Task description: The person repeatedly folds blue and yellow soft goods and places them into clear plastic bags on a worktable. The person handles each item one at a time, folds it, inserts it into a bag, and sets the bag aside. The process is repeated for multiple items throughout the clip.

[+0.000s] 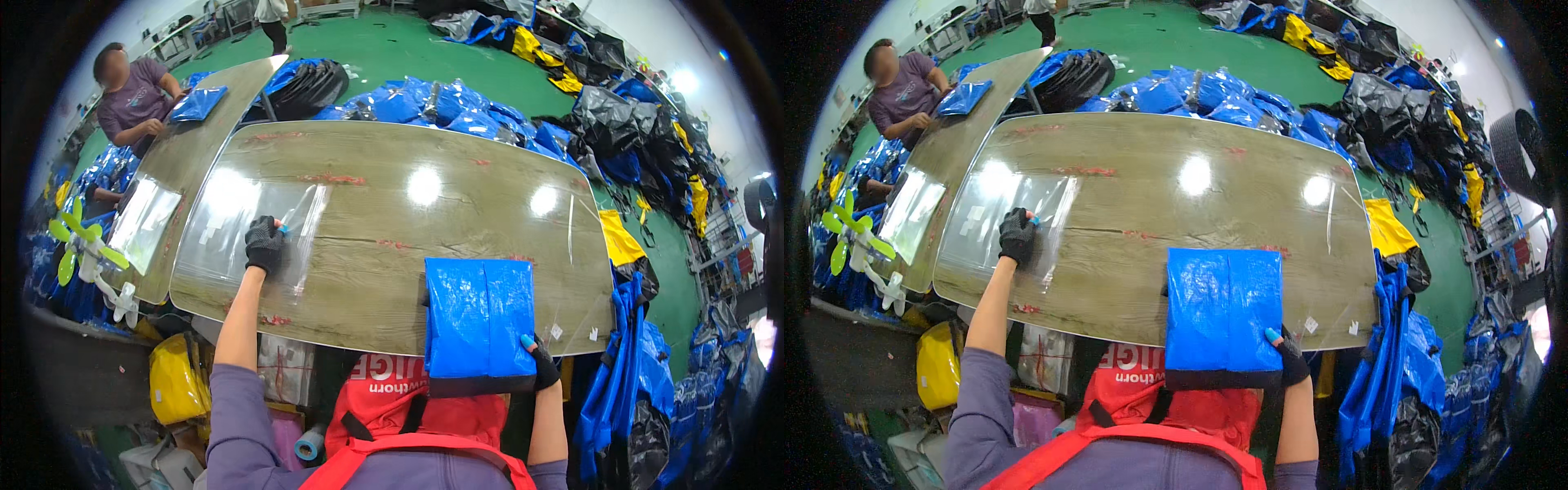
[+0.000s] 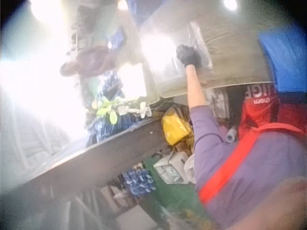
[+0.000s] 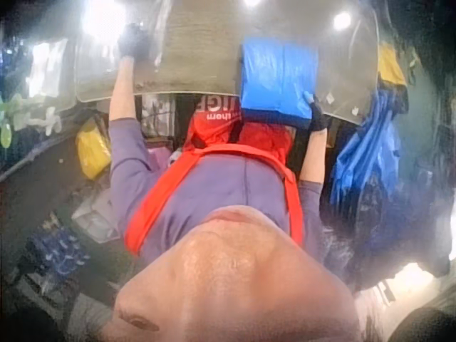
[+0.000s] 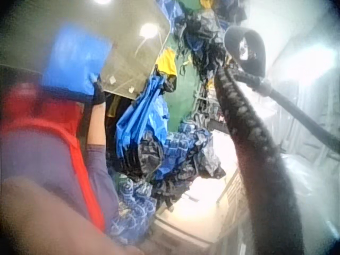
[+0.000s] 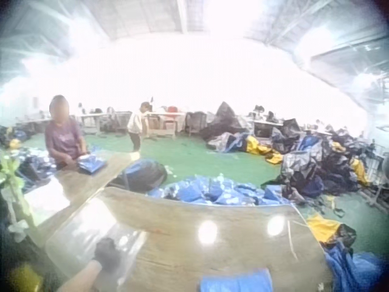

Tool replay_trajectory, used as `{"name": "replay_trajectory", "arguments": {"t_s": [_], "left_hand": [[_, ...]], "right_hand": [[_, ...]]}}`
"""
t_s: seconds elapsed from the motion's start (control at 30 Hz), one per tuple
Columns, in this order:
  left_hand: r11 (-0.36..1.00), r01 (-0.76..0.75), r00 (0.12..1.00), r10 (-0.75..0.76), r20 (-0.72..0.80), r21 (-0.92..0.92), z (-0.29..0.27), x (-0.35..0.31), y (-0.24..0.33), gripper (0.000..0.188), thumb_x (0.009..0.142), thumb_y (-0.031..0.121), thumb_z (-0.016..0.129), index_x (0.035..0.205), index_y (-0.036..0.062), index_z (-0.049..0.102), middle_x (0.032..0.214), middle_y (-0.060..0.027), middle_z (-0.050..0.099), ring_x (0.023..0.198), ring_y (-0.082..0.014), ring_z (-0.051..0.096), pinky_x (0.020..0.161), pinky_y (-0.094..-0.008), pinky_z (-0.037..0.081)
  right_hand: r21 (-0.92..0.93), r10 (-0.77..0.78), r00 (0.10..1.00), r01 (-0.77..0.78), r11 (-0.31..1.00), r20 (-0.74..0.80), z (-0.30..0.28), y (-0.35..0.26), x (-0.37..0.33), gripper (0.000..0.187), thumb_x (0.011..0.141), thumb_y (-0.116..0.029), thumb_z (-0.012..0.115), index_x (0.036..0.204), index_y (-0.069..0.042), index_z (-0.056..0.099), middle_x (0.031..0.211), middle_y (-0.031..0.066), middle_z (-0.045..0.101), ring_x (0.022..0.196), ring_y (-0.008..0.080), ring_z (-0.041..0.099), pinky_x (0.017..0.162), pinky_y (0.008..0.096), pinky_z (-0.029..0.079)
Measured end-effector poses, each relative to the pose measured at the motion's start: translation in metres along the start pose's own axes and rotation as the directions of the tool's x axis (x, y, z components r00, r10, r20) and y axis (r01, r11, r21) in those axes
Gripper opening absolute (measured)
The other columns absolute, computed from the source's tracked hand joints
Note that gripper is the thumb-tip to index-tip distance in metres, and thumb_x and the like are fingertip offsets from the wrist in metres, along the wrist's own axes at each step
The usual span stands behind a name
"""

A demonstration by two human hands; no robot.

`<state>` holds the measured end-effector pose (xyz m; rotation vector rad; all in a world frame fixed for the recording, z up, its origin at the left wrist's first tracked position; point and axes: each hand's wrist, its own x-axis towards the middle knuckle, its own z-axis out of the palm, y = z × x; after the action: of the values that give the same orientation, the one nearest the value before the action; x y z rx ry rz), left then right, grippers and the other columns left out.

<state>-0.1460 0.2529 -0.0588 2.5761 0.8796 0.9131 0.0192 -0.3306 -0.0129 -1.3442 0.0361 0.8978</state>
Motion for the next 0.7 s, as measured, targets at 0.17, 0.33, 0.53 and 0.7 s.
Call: {"name": "replay_trajectory", "arguments": {"t_s": [0.17,0.33,0.53,0.7], "left_hand": [[0.915,-0.213,0.904,0.318,0.286,-0.344,0.027,-0.060,0.147,0.015,0.080,0.021,0.061,0.083,0.0066,0.061,0.081,-0.0152,0.062,0.080,-0.0351,0.060,0.071,-0.0435,0.047],[0.824,-0.092,0.869,0.341,0.359,-0.559,0.049,-0.097,0.217,0.013,0.081,0.017,0.064,0.084,0.0046,0.060,0.081,-0.0144,0.062,0.079,-0.0331,0.060,0.072,-0.0406,0.047],[0.739,-0.238,0.870,0.450,0.200,-0.630,0.030,-0.080,0.232,0.015,0.080,0.018,0.066,0.083,0.0045,0.060,0.080,-0.0138,0.062,0.079,-0.0322,0.059,0.073,-0.0396,0.045],[0.677,-0.278,0.627,0.665,0.405,-0.681,0.000,-0.092,0.252,0.014,0.079,0.017,0.063,0.079,0.0052,0.056,0.086,-0.0143,0.060,0.087,-0.0353,0.057,0.080,-0.0418,0.044]], "right_hand": [[0.015,-0.115,0.993,0.115,0.993,0.027,0.010,-0.017,-0.010,0.076,0.082,-0.033,0.068,0.144,-0.003,0.034,0.133,0.0170,0.051,0.112,0.0287,0.057,0.091,0.0408,0.050],[-0.188,-0.049,0.996,0.034,0.982,-0.077,-0.005,-0.039,-0.035,0.079,0.078,-0.027,0.074,0.143,-0.003,0.036,0.130,0.0160,0.053,0.110,0.0243,0.057,0.090,0.0367,0.050],[-0.148,0.053,0.999,-0.051,0.988,0.010,0.001,0.002,-0.049,0.080,0.076,-0.023,0.077,0.141,-0.002,0.036,0.126,0.0141,0.056,0.105,0.0219,0.059,0.088,0.0357,0.050],[-0.204,-0.082,0.971,0.129,0.970,0.224,0.048,0.059,-0.038,0.070,0.078,-0.033,0.077,0.133,-0.004,0.044,0.114,0.0121,0.059,0.094,0.0191,0.059,0.081,0.0337,0.051]]}}
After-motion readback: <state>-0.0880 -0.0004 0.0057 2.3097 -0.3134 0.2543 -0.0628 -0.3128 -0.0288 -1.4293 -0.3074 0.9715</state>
